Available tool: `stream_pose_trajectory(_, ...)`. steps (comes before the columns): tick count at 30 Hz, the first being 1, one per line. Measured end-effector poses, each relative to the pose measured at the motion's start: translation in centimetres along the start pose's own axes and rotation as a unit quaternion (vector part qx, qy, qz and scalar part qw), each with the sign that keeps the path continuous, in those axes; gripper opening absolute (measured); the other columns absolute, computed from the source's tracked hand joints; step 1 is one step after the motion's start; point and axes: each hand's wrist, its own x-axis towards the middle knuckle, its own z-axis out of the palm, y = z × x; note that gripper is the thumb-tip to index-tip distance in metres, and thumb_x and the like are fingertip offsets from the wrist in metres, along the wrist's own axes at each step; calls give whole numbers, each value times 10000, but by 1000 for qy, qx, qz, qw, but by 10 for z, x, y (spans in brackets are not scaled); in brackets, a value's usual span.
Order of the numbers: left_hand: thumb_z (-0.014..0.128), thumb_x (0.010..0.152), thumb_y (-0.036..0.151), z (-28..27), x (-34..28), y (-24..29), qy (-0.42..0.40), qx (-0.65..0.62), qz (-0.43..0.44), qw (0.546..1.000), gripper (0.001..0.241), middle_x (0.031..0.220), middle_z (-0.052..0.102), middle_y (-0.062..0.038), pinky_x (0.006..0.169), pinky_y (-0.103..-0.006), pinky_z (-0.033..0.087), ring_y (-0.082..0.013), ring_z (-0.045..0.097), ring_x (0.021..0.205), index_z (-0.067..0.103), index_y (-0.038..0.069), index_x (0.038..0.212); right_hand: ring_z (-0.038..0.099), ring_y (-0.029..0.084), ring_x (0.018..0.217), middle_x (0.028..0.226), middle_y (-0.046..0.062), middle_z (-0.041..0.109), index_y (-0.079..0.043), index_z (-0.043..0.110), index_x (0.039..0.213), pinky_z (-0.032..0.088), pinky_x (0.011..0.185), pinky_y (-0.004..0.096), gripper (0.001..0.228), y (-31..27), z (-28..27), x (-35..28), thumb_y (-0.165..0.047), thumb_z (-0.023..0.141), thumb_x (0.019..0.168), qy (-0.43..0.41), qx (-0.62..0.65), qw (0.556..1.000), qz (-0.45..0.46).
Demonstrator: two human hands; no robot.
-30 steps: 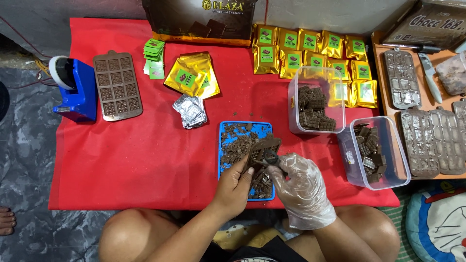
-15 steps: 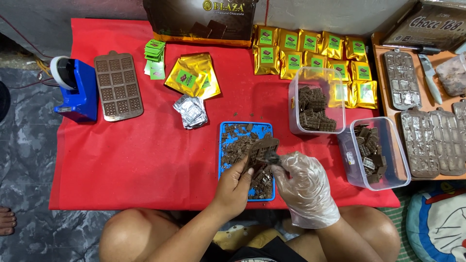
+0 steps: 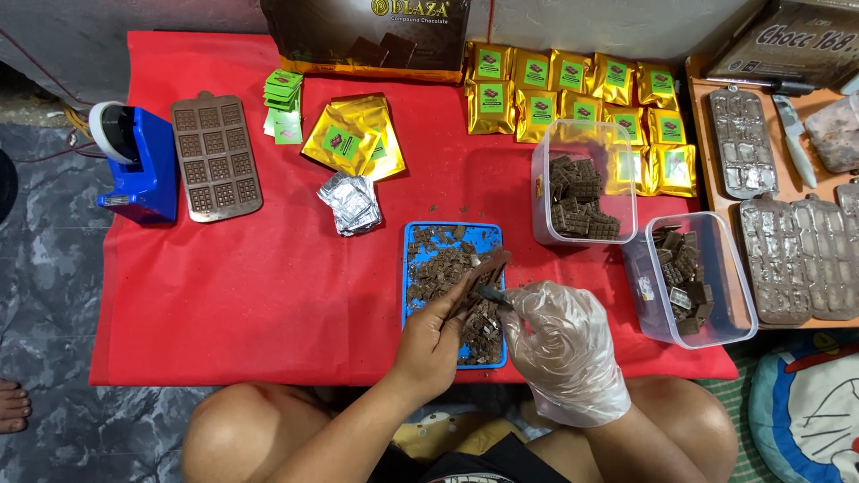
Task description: Trimming the excess chocolate flash from the edges of a chocolate bar using small scissors.
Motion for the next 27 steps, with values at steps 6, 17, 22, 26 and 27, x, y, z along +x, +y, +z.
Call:
stream_pose_trajectory(6, 470, 1003, 138, -2, 0, 5, 8, -4, -9, 1000, 499, 1525, 538, -90, 1186, -364, 382, -249, 445, 1468, 452, 82, 1498, 561, 325, 598, 706, 83, 586, -64, 607, 807, 435, 563, 472, 167, 16, 12, -5, -62, 751, 891, -22, 72, 997, 18)
stream_pose_trajectory(17, 491, 982, 16, -21, 14, 16, 145, -273, 6, 951, 409, 1246, 711, -222, 1027, -462, 536, -263, 669, 1146, 609, -5, 1373, 713, 369, 789, 811, 95, 712, -147, 756, 916, 587, 678, 499, 146, 91, 58, -38, -236, 806, 811, -87, -22, 981, 174)
stream_pose_trajectory(22, 549, 972, 39, -21, 6, 30, 142, -269, -10, 953, 421, 1323, 693, -164, 1044, -413, 520, -213, 656, 1171, 613, 25, 1388, 722, 278, 779, 847, 18, 709, -205, 770, 899, 606, 679, 420, 139, 76, 69, -26, -135, 782, 779, -50, -122, 990, 44)
stream_pose_trajectory(26, 551, 959, 46, -23, 2, 40, 124, -275, -19, 953, 424, 1317, 690, -125, 1091, -410, 460, -179, 608, 1219, 624, 23, 1377, 637, 258, 600, 659, 13, 553, -121, 669, 863, 572, 556, 367, 243, 76, 89, -23, -328, 755, 959, 36, -260, 964, -33)
stream_pose_trajectory(27, 554, 955, 48, -23, 2, 40, 119, -278, -20, 953, 427, 1317, 687, -127, 1098, -412, 450, -181, 602, 1227, 622, 13, 1376, 617, 228, 577, 663, 7, 514, -118, 665, 876, 549, 536, 337, 313, 82, 99, -25, -397, 771, 970, 85, -316, 942, -67)
